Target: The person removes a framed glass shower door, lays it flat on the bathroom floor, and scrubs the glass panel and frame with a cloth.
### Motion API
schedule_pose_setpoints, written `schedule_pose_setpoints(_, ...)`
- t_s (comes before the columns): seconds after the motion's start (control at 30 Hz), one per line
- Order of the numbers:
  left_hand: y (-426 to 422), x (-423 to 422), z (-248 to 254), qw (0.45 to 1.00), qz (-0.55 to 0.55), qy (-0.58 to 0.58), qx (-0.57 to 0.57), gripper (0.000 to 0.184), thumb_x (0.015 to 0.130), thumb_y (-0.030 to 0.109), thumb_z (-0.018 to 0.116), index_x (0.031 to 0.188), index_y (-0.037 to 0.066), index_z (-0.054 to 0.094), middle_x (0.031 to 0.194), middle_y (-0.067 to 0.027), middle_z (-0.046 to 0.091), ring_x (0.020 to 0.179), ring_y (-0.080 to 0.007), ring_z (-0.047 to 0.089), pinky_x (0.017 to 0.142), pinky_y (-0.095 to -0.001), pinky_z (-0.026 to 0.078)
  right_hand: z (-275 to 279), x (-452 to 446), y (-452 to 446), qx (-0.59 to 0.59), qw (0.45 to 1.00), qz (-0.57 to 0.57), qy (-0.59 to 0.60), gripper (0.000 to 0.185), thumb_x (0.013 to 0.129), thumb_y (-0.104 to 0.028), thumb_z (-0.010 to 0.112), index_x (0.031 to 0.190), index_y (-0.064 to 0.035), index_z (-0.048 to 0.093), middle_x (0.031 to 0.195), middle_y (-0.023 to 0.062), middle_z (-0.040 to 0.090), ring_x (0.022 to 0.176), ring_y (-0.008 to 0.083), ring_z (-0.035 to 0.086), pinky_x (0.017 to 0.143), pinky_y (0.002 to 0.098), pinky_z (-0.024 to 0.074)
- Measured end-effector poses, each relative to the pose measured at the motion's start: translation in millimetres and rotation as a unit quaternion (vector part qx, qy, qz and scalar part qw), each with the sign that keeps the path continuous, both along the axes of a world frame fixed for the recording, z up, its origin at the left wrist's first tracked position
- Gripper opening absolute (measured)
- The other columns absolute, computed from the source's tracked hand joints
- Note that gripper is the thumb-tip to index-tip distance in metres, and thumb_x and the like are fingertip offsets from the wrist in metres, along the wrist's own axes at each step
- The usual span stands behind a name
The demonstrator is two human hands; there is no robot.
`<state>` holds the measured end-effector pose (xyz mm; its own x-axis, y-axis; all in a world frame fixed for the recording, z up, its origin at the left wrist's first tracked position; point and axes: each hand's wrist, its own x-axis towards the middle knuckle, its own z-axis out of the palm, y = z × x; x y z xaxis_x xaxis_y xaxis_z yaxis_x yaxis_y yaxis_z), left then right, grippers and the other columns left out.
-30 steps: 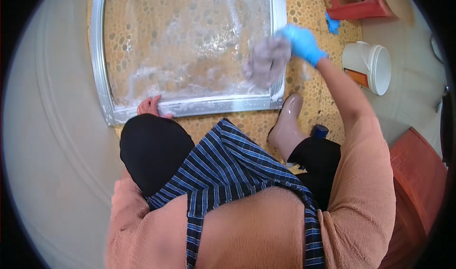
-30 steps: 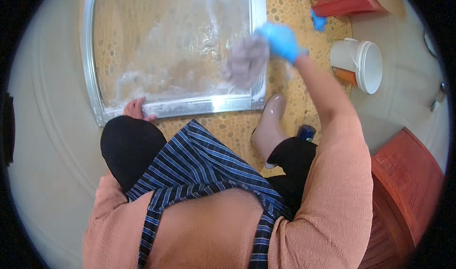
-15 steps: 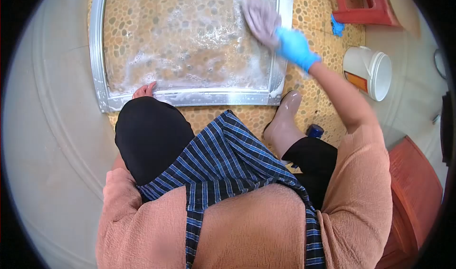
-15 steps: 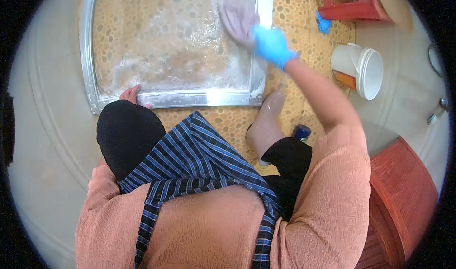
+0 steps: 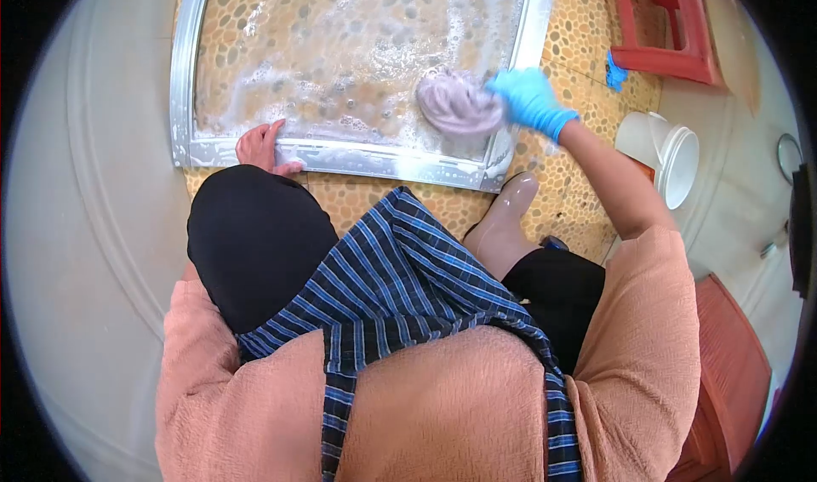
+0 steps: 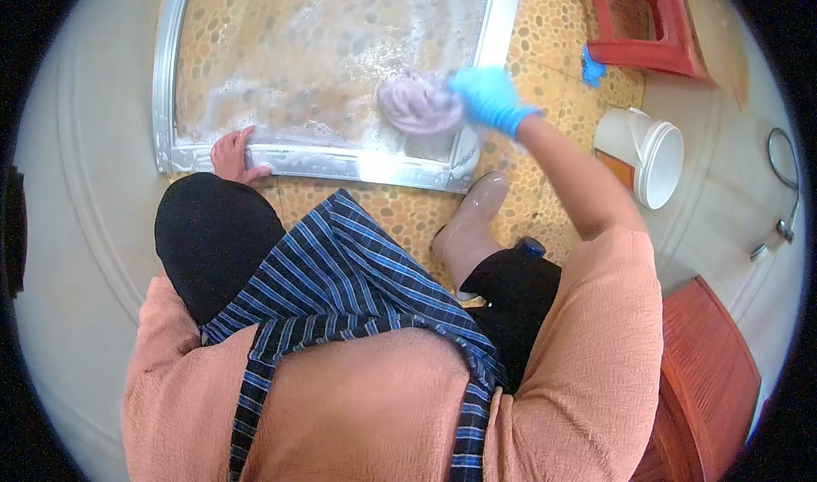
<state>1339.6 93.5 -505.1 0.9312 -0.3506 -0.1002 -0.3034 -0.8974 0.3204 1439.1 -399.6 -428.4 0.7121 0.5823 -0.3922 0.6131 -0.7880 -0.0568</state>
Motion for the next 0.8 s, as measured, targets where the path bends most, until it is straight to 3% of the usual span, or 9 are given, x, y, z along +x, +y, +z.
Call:
schedule_pose_setpoints(0.23,-6,8,40,0.997,-0.052,0.047,-0.028,0.082,0.062,0.048,0.077,0.131,0.015,0.048,0.116,-0.0101,0.051,0.112,-0.0296,0.045,0.098,-0.0430,0.032,17,149,-35,-0.064,0.951,-0.196,-0.232,0.038,0.073,-0.030,0.066,0.107,-0.0132,0.060,0.088,0.0149,0.067,0.080,0.0343,0.065,0.069,0.0436,0.0511)
schedule_pose_setpoints(0.33,1,32,72,0.957,0.022,0.250,-0.143,0.067,0.072,0.032,0.076,0.131,0.013,0.049,0.114,-0.0107,0.055,0.111,-0.0288,0.049,0.098,-0.0399,0.037,81,155,-17,0.022,0.970,-0.218,-0.108,0.046,0.076,-0.035,0.066,0.116,-0.0139,0.060,0.098,0.0184,0.066,0.086,0.0328,0.065,0.073,0.0414,0.0512)
schedule_pose_setpoints(0.37,4,44,87,0.944,0.036,0.292,-0.146,0.058,0.078,0.020,0.072,0.130,0.010,0.050,0.112,-0.0113,0.059,0.110,-0.0266,0.053,0.097,-0.0359,0.040,114,150,-4,0.087,0.966,-0.244,0.001,0.036,0.079,-0.033,0.065,0.107,-0.0102,0.063,0.084,0.0127,0.065,0.071,0.0259,0.064,0.061,0.0364,0.0502)
schedule_pose_setpoints(0.47,13,92,124,0.968,0.012,0.247,-0.049,0.050,0.080,0.018,0.070,0.125,0.007,0.054,0.105,-0.0113,0.062,0.096,-0.0236,0.059,0.087,-0.0338,0.047,141,147,0,0.200,0.934,-0.263,0.135,0.036,0.083,-0.035,0.068,0.104,-0.0050,0.066,0.069,0.0036,0.063,0.053,0.0128,0.058,0.048,0.0244,0.0476)
schedule_pose_setpoints(0.53,7,134,165,0.973,0.003,0.230,0.024,0.047,0.080,0.018,0.068,0.124,0.007,0.054,0.103,-0.0115,0.063,0.089,-0.0235,0.060,0.081,-0.0344,0.049,155,154,0,0.354,0.834,-0.330,0.267,0.031,0.086,-0.031,0.065,0.101,-0.0045,0.067,0.075,0.0031,0.065,0.058,0.0133,0.060,0.052,0.0243,0.0493)
schedule_pose_setpoints(0.6,-17,164,195,0.987,-0.003,0.152,0.053,0.046,0.081,0.020,0.066,0.124,0.009,0.054,0.103,-0.0132,0.063,0.085,-0.0268,0.061,0.079,-0.0370,0.050,120,194,-18,0.575,0.769,-0.239,0.148,0.027,0.088,-0.028,0.063,0.101,-0.0041,0.066,0.083,0.0022,0.065,0.066,0.0109,0.059,0.050,0.0246,0.0465)
schedule_pose_setpoints(0.67,-56,184,210,0.988,0.007,0.142,0.053,0.046,0.081,0.025,0.066,0.123,0.010,0.055,0.105,-0.0126,0.062,0.090,-0.0283,0.061,0.081,-0.0379,0.050,93,260,-62,0.674,0.552,-0.037,0.490,0.031,0.089,-0.025,0.062,0.112,-0.0046,0.062,0.092,0.0034,0.066,0.076,0.0124,0.062,0.061,0.0251,0.0497)
schedule_pose_setpoints(0.73,-87,194,200,0.995,0.034,0.094,0.012,0.047,0.081,0.026,0.066,0.124,0.011,0.054,0.106,-0.0131,0.062,0.094,-0.0294,0.060,0.084,-0.0389,0.048,126,243,-41,0.725,0.584,-0.274,0.239,0.034,0.089,-0.023,0.061,0.118,-0.0044,0.058,0.098,0.0058,0.066,0.082,0.0159,0.064,0.069,0.0262,0.0505)
schedule_pose_setpoints(0.8,-112,181,173,0.997,0.045,0.057,0.007,0.048,0.081,0.025,0.066,0.125,0.011,0.053,0.107,-0.0136,0.061,0.097,-0.0298,0.059,0.086,-0.0396,0.047,117,242,-29,0.770,0.561,-0.238,0.187,0.034,0.088,-0.023,0.063,0.115,-0.0039,0.060,0.102,0.0069,0.066,0.082,0.0160,0.064,0.068,0.0259,0.0502)
